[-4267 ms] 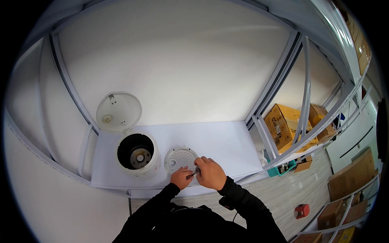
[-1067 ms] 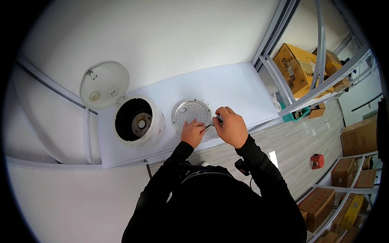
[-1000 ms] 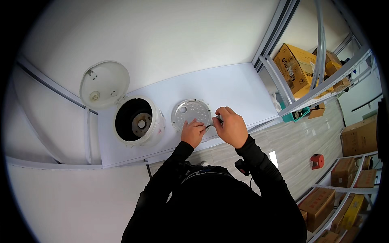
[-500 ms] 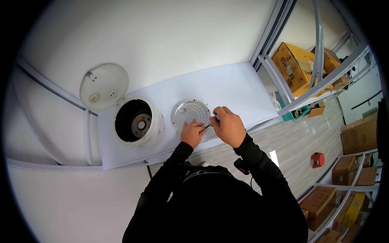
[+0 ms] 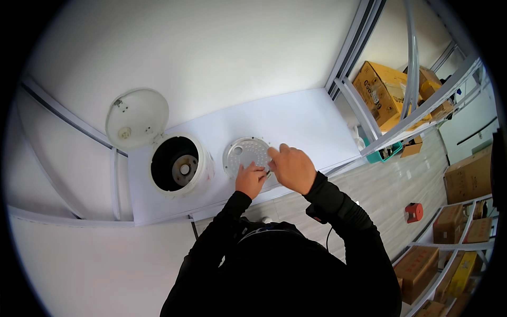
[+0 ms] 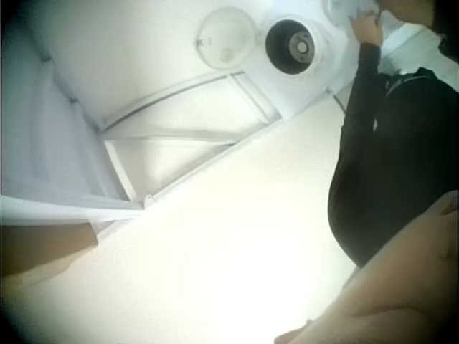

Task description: The person uses a screwdriver to tighten screws on a perforated metal plate, then handles a white plastic cap and a white appliance lid. They place the metal plate into the appliance and continue tightening screws to secure it.

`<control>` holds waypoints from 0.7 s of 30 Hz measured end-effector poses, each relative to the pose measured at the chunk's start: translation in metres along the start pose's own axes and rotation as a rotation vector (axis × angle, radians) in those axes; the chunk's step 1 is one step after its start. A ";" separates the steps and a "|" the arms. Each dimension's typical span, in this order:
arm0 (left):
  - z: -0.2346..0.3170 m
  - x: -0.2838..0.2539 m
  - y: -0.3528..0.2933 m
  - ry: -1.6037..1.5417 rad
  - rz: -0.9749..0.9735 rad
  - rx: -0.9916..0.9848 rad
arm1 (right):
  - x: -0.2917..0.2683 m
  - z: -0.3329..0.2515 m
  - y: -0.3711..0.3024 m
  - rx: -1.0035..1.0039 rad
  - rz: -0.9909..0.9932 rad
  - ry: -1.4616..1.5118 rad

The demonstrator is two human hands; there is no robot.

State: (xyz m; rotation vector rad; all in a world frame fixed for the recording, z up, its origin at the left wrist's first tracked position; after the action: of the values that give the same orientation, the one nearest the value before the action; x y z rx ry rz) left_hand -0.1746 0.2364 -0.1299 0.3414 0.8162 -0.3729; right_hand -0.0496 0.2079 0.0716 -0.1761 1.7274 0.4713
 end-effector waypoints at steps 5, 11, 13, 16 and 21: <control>-0.001 -0.003 -0.002 -0.021 -0.005 -0.010 | -0.018 -0.008 0.003 0.021 0.021 0.107; 0.002 -0.006 0.003 -0.006 -0.051 0.024 | -0.003 -0.013 0.007 -0.183 0.140 0.040; 0.000 -0.007 0.003 0.019 -0.087 0.040 | -0.007 -0.020 0.008 -0.126 0.124 0.029; 0.001 -0.016 0.005 0.030 -0.085 0.056 | -0.004 -0.019 0.005 0.146 -0.013 0.003; 0.000 -0.012 0.017 -0.022 -0.153 0.099 | -0.008 -0.038 0.011 -0.183 0.131 0.077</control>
State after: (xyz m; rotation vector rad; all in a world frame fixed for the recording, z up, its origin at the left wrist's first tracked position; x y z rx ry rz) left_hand -0.1747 0.2540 -0.1184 0.3674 0.8058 -0.5607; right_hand -0.0866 0.2013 0.0871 -0.2155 1.7772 0.7279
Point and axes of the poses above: each hand's wrist, its own y-axis towards the middle knuckle, its own x-axis out of the palm, z = x × y, the point moved 8 cm from there along y, towards the middle knuckle, and after that the axes turned 5 degrees about -y, right-handed, at the moved point
